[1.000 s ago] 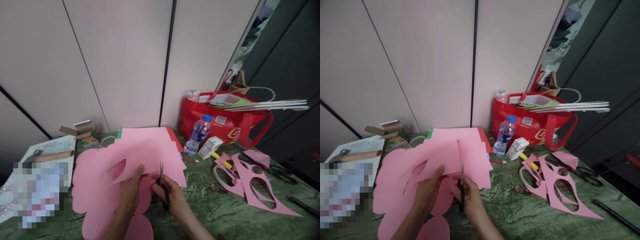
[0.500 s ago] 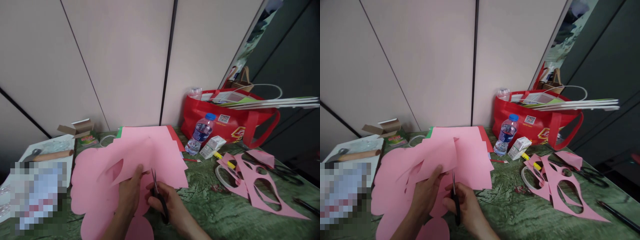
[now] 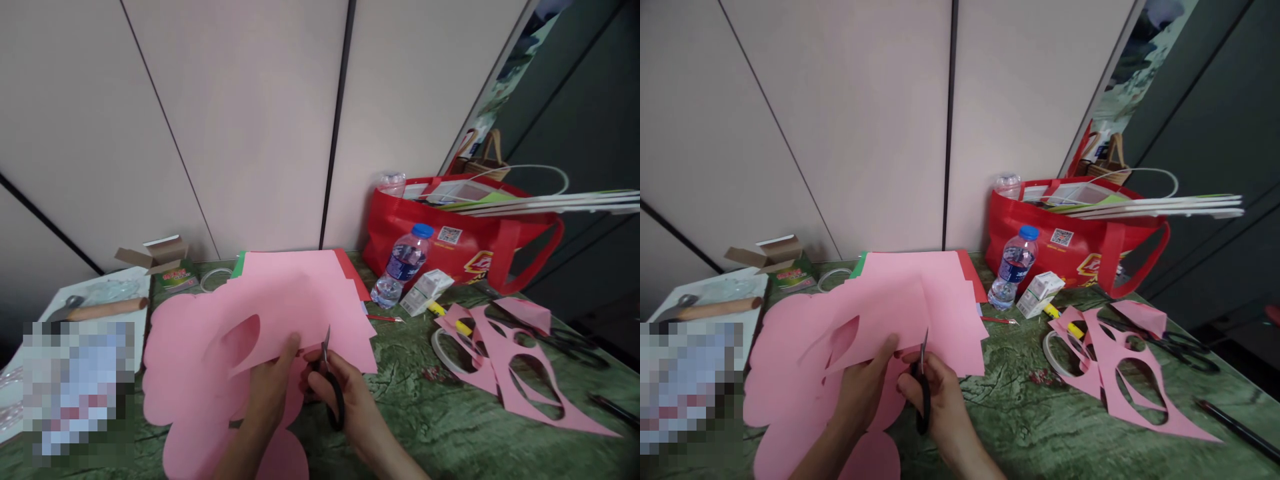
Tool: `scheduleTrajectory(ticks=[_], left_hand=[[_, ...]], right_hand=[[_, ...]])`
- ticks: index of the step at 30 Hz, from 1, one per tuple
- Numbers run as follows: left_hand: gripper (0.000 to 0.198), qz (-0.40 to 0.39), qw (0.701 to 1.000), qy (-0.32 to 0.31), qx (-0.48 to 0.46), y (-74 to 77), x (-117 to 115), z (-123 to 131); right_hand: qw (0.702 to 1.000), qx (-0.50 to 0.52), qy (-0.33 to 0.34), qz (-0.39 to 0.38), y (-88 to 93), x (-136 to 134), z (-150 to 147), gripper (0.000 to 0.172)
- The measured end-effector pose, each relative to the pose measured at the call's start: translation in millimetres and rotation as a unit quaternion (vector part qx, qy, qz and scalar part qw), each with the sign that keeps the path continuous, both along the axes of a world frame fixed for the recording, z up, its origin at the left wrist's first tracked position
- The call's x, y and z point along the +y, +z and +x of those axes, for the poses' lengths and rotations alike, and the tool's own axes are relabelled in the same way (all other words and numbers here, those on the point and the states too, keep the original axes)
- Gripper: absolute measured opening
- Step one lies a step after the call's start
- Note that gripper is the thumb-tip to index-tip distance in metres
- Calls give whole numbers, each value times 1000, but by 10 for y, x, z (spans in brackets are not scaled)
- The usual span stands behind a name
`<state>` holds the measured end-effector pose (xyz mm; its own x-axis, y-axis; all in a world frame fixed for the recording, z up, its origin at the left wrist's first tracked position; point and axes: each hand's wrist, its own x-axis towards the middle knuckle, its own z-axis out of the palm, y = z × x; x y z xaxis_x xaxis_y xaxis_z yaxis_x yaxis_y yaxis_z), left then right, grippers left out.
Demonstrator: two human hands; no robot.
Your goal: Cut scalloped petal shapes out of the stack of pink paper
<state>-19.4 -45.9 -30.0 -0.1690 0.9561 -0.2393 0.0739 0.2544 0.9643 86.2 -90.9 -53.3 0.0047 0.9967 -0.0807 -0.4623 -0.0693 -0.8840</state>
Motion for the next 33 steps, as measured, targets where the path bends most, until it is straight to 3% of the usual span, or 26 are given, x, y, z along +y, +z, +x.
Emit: scheduleTrajectory(ticks=[8, 17, 26, 33], left_hand=[[27, 14, 1000, -6, 26, -17, -1, -10], [31, 41, 999, -10, 8, -53, -15, -4], [23, 24, 999, 10, -18, 21, -13, 14], [25, 30, 1000, 5, 1, -17, -15, -5]], right_hand=[[999, -12, 52, 5, -37, -33, 4, 32], [998, -6, 61, 20, 23, -26, 32, 45], [999, -14, 49, 18, 38, -30, -4, 38], [999, -9, 40, 8, 26, -32, 5, 34]])
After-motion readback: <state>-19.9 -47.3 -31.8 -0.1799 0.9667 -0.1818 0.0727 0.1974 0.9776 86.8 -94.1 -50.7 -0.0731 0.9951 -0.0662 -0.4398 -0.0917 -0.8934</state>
